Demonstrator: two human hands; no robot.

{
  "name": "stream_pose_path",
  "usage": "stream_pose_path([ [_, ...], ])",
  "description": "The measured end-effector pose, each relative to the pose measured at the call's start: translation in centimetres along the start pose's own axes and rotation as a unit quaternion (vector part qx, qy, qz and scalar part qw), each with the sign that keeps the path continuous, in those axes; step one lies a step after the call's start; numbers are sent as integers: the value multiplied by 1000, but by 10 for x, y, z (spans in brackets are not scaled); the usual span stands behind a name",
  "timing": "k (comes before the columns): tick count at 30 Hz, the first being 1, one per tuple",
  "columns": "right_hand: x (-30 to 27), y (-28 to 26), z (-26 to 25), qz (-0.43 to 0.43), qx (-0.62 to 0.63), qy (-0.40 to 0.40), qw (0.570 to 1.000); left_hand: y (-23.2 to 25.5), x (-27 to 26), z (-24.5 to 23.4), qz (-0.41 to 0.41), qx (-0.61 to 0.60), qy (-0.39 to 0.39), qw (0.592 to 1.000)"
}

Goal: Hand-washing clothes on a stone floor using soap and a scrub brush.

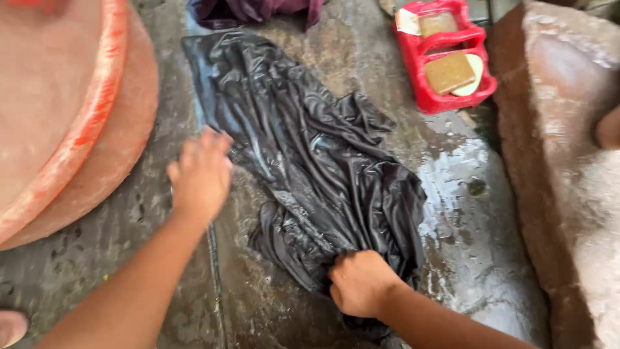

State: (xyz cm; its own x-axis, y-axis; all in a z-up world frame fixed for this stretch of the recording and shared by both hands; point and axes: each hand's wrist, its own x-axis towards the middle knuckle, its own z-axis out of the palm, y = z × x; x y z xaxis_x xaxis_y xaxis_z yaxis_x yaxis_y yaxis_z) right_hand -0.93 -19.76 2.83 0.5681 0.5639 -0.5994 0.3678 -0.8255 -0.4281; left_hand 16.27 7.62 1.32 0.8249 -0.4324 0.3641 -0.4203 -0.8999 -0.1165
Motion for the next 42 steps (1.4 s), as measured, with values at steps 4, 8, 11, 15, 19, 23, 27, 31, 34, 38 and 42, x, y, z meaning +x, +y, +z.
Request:
stream_pose_path([
  [4,-15,11,20,6,41,117,992,98,19,-49,-327,-179,-212,903],
  [8,-29,24,27,-182,82,240,950,130,-65,-37,62,-307,-192,930],
  [11,-30,12,29,-180,124,218,951,126,-57,-27,142,-269,-176,936],
  [15,-20,5,16,-147,139,209,957,121,-21,-24,-28,-240,-138,961],
  [19,-35,7,20,-132,131,212,959,150,-55,-62,-1,-242,-139,960],
  [23,-21,9,20,-157,119,172,965,84,-7,-28,-15,-127,-221,967],
  [27,-26,3,21,-158,106,151,970,34,-2,37,-87,-5,-58,994],
  [31,-22,18,33,-142,121,150,971,143,-16,-66,87,62,-184,977],
  [34,-20,9,39,-211,130,199,948,102,0,-78,97,29,-298,949],
  [38,-28,7,24,-177,118,141,967,52,16,-16,-73,-32,-219,972],
  [42,-21,9,21,-135,136,96,977,134,1,-79,51,176,-125,975],
])
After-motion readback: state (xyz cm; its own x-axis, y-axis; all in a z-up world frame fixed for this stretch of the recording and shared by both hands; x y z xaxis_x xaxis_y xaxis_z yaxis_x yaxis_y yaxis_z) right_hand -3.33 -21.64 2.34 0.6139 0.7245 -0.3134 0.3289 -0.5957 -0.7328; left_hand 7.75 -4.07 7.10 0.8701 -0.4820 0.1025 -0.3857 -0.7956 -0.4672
